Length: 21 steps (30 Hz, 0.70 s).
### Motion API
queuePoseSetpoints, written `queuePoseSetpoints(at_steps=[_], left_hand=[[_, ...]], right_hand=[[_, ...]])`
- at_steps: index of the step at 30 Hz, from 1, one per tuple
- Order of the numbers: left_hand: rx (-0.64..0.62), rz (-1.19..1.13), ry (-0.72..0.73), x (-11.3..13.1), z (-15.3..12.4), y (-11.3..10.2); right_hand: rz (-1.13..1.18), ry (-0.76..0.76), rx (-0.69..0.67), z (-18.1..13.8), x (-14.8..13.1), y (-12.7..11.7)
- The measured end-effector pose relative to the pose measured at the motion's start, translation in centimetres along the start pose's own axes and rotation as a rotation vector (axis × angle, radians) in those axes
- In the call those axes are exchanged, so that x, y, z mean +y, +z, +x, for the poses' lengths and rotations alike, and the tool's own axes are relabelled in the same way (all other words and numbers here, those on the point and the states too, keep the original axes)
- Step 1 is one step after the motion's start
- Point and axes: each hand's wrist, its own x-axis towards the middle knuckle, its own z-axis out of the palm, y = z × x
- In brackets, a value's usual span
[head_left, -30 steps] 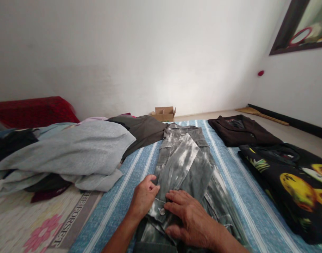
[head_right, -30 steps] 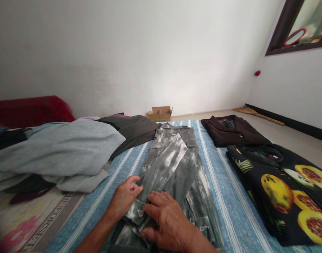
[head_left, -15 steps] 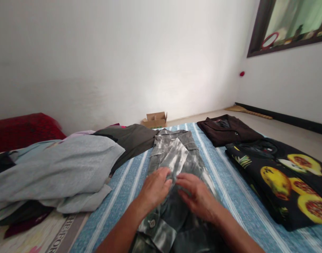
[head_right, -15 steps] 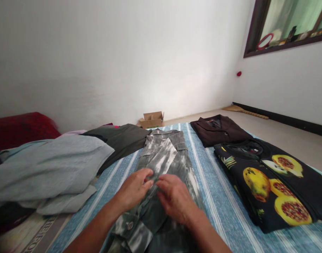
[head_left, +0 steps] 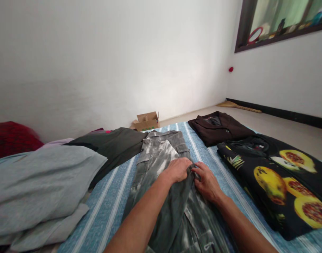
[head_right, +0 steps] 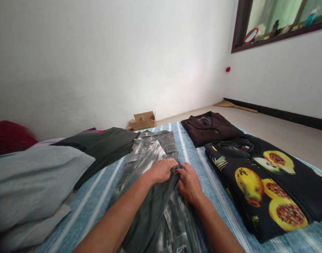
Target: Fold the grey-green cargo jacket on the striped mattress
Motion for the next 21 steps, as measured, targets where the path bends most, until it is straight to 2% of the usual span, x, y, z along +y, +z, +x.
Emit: queuePoseSetpoints(at_steps=[3, 8, 16, 21], left_hand=[[-0.042, 0.08, -0.022, 0.1, -0.1, -0.1], [-0.032, 0.098, -0.062, -0.5, -0.1, 0.7], [0.191, -0.21, -0.019, -2.6, -0.1, 2.9], [0.247, -0.35, -0.021, -3.1, 0.1, 3.4]], right_hand=[[0.052, 0.021, 0.002, 0.1, 0.4, 0.2], [0.109, 0.042, 0.017, 0.1, 0.1, -0.1], [0.146, 0.049, 0.036, 0.0, -0.4, -0.1], [0.183, 0.032, 0.073, 0.2, -0.5, 0.2]])
